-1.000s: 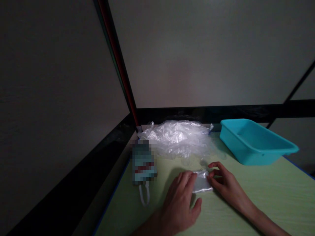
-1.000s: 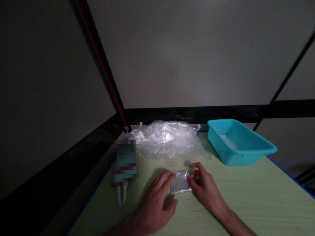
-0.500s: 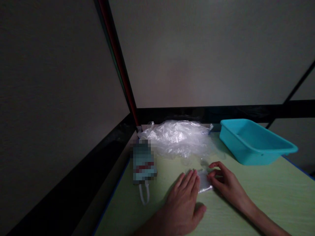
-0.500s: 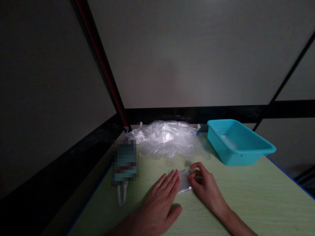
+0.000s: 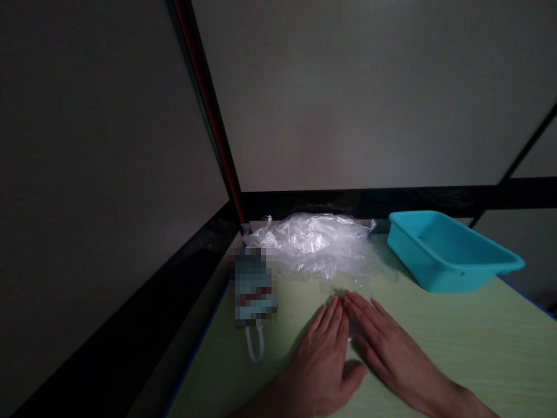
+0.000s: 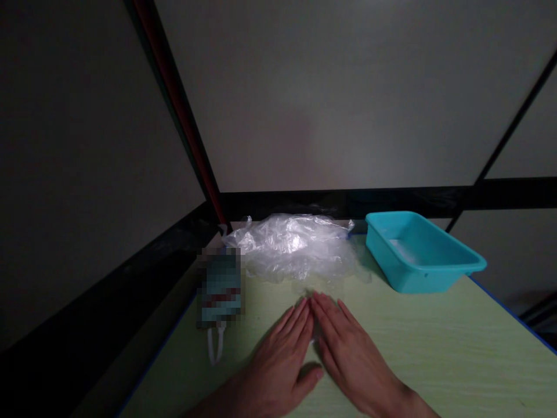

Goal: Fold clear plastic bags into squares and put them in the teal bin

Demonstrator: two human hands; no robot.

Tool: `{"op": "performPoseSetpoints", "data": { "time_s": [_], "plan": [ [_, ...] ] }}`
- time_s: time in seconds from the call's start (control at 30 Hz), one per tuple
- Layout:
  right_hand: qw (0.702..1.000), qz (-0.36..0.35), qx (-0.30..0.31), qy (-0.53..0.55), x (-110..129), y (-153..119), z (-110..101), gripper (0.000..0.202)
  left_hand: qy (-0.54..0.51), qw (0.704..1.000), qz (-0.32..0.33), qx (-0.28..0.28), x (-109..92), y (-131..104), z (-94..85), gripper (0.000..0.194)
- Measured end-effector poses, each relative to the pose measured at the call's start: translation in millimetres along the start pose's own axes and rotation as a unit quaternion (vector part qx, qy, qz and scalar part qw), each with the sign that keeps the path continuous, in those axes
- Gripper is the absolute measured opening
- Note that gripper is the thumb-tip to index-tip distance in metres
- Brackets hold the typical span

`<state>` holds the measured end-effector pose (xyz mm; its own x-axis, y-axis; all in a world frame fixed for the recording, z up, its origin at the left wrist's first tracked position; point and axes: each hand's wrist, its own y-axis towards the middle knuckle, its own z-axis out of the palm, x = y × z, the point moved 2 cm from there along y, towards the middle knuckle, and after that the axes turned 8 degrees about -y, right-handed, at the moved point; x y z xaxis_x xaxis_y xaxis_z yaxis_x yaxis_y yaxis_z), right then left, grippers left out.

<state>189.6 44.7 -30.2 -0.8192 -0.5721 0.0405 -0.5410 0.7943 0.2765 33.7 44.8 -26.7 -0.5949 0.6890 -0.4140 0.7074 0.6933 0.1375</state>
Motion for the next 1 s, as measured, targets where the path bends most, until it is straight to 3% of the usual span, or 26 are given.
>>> {"op": "performPoseSetpoints", "data": {
  "time_s": [0.17,0.53,1.0],
  "plan": [
    [0.998,-0.020,0.024,-0.059,-1,-2,9,0.056,0.000,1.000,0.007,-0.003,0,0,-1.3,0.070],
    [0.996,-0.021,0.000,-0.091,-2,-5,16,0.056,0.000,1.000,-0.002,-0.001,1,2,0.6,0.073],
    [0.998,-0.016,-0.006,-0.060,-2,-4,16,0.055,-0.004,1.000,-0.008,0.009,0,4,0.1,0.076]
  ]
}}
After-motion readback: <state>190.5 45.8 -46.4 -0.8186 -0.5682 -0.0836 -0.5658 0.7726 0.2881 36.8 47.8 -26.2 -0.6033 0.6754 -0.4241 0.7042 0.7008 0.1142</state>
